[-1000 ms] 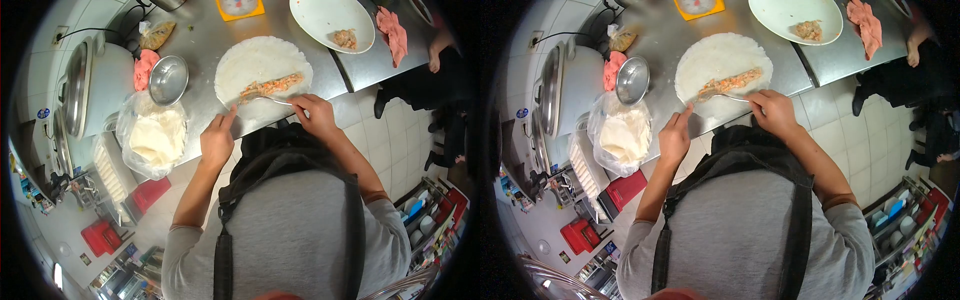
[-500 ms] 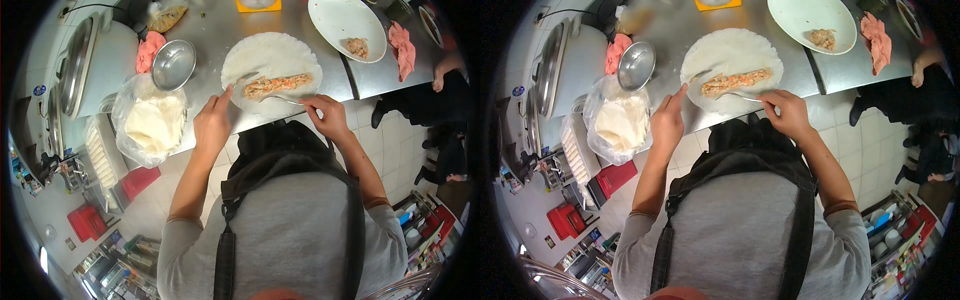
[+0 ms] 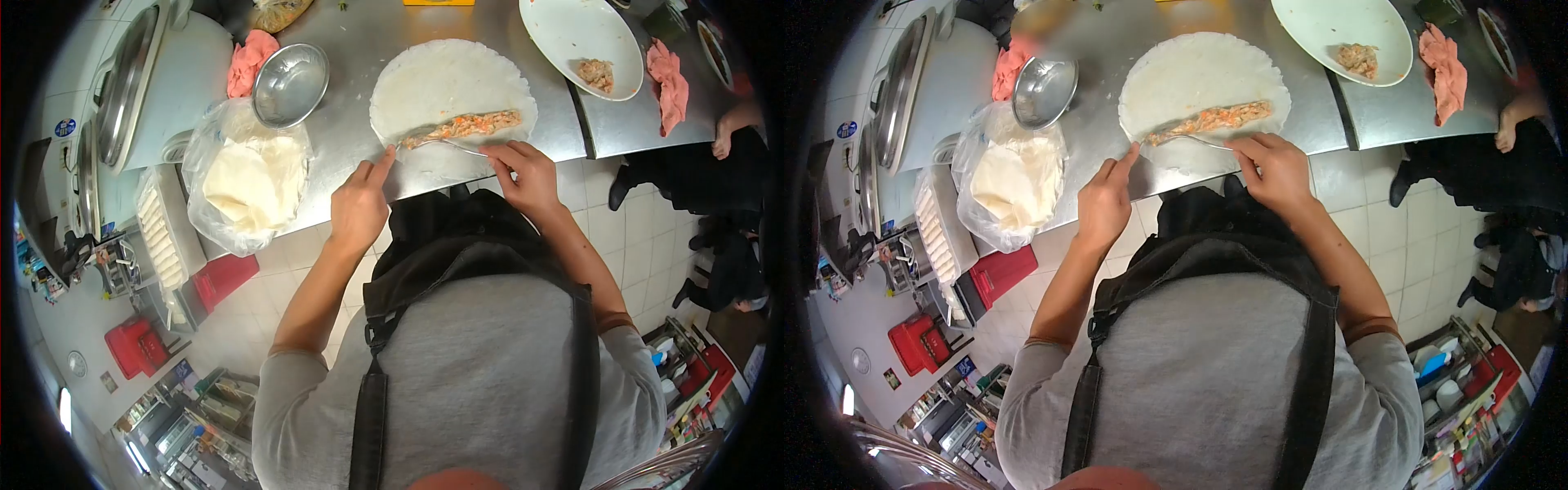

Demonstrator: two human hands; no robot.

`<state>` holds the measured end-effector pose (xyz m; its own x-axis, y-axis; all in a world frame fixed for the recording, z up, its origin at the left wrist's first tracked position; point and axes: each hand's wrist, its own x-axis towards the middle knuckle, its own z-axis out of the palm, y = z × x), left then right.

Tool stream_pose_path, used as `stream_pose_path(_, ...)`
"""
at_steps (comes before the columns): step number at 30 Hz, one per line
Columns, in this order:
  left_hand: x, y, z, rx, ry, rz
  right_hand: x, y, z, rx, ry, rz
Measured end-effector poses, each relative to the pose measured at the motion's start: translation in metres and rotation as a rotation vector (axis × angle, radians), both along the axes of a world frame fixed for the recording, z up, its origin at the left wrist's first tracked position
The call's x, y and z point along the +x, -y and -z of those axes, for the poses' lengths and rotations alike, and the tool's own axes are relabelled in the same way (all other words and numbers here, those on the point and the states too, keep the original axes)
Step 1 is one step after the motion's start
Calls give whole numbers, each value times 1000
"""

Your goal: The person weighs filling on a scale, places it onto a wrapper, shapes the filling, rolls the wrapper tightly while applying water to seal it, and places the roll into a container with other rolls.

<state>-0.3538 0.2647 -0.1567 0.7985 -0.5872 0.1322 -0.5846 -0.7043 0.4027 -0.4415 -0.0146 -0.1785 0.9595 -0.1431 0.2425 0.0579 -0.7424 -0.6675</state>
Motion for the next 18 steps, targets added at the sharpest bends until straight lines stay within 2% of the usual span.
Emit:
stream_pose_path(5, 0, -4, -14, 51, 52, -11, -1, -11, 8, 51, -5, 9)
stream_pose_path(7, -2, -1, -24, -25, 51, -39, -1, -13, 9, 71, -9, 7)
stream_pose_path(9, -5, -2, -13, 24, 51, -20, -1, -12, 5, 147, -123, 27)
stream_pose_path(11, -4, -6, -10, 71, 57, 1, -2, -7, 6, 158, -113, 18)
stream_pose_path(14, -1, -12, -23, 115, 53, 3, -11, 7, 4, 184, -105, 14)
stream_pose_path(16, -4, -7, -36, 55, 42, -13, -11, 12, -3, 203, -107, 8)
stream_pose_path(18, -6, -5, -22, 84, 42, 6, -11, 12, -10, 133, -163, 27)
